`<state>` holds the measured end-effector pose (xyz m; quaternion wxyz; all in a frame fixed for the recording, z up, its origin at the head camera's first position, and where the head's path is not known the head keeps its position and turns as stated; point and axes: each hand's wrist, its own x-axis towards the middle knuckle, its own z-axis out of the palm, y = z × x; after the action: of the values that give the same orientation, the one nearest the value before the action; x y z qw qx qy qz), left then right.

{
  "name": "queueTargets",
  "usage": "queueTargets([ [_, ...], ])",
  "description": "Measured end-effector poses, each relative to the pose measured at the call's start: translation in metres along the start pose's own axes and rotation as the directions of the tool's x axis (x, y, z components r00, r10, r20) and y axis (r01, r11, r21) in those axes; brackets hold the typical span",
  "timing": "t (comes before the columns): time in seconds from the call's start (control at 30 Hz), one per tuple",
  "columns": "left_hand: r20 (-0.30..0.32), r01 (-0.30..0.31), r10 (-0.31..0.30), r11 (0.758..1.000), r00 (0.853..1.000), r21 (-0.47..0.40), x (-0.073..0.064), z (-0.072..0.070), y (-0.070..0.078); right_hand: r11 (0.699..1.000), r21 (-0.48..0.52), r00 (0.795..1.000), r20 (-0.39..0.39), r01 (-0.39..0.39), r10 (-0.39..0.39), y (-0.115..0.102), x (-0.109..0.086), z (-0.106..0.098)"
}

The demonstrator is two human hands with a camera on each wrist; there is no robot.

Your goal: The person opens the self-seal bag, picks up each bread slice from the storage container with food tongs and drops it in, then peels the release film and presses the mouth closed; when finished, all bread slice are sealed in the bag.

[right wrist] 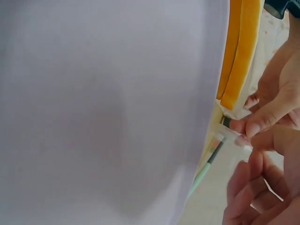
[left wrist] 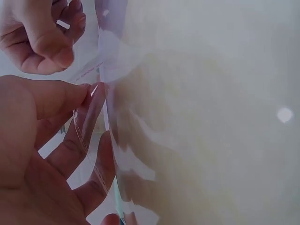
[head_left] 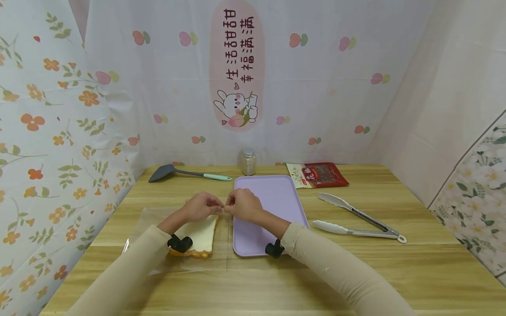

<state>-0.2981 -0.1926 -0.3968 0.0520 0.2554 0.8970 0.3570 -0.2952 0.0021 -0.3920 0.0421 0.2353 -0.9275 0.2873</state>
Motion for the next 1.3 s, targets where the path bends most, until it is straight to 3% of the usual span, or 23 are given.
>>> queueTargets([
  [0.3,-0.016,0.002,-0.003,0.999,1.000,-0.037,0.0006,0.0036,-0.0030,0.999,-0.038,0.999,0.045,0.016,-0.014,-0.0004,0.0027,0.0057],
  [0.57,-0.011,-0.038,0.038,0.997,0.999,-0.073,0.0002,0.0040,0.0006,1.000,0.011,0.997,0.077,0.029,-0.030,-0.0021,0.0022,0.0039],
  [0.7,-0.011,-0.027,0.027,0.997,1.000,-0.079,0.0001,0.0043,0.0035,0.999,0.035,0.995,0.090,0.029,-0.032,-0.0023,0.0029,0.0017],
  [1.03,-0.028,-0.030,0.030,0.999,0.999,-0.022,0.0010,0.0068,0.0041,0.999,-0.031,0.991,0.131,0.007,-0.003,-0.0031,0.0083,0.0022],
  [1.3,-0.049,0.009,-0.008,1.000,0.999,0.027,-0.0005,0.0077,0.0068,0.997,-0.073,0.996,0.092,-0.014,0.021,-0.0089,0.0091,0.0049],
])
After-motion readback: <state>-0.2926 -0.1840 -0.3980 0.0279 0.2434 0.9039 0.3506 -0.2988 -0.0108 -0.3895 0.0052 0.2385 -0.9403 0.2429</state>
